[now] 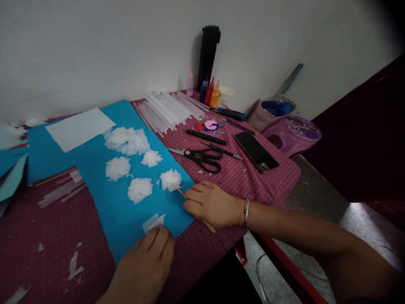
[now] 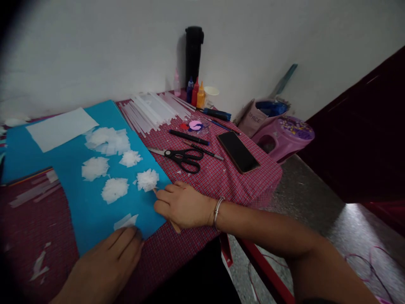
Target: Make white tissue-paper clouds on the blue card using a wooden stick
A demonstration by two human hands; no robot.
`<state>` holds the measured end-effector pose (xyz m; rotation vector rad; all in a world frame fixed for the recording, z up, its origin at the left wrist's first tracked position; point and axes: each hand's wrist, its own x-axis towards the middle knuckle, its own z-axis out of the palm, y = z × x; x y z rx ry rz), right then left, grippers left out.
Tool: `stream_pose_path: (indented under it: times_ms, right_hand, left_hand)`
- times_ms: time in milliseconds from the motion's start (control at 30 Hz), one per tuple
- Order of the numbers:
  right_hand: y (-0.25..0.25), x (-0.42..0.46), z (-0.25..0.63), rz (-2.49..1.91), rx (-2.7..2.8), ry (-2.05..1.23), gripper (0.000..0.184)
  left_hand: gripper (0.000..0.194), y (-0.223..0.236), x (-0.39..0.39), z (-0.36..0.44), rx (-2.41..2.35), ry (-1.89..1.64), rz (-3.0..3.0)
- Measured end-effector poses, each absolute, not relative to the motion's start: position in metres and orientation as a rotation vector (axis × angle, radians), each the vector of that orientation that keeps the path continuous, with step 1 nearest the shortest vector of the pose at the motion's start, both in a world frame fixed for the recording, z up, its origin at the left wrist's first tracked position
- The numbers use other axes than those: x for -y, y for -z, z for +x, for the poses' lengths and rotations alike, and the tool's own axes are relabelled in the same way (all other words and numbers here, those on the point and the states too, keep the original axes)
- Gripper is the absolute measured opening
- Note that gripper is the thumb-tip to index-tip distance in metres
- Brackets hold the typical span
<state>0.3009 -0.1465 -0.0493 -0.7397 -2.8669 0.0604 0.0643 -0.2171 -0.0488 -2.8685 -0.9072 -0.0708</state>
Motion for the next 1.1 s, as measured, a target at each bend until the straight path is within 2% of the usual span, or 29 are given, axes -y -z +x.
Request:
stream_pose_path:
  times_ms: [100, 367, 500, 733, 933, 1100]
  right_hand:
    - [0.045, 0.149, 0.303, -0.785, 2.862, -0.146, 0.018]
    - [0.042, 0.156, 0.327, -0.82, 2.485, -0.752, 0.027]
    - [0.042, 0.159, 0.335, -0.797, 2.308, -0.932, 0.029]
    - [0.048, 0.16, 0.337, -0.977, 1.757, -1.292, 0.029]
    - [0.056, 0.155, 0.331, -1.045, 1.38, -1.36, 0.045]
    - [0.058, 0.156, 0.328, -1.13, 1.346, -1.286, 0.048]
  left_hand:
    - [0.035, 0.038, 0.213, 0.064, 0.992, 0.176, -2.966]
    - [0.019, 0.028, 0.209, 0.033, 1.517, 0.582, -3.286]
    - [0.015, 0.019, 0.199, 0.028, 1.962, 0.792, -3.112]
    - [0.016, 0.013, 0.183, 0.027, 2.176, 0.713, -2.965]
    - [0.022, 0.025, 0.191, 0.01, 2.398, 0.709, -2.871]
    - [0.031, 0.035, 0.189, 0.005, 2.595, 0.831, -2.751]
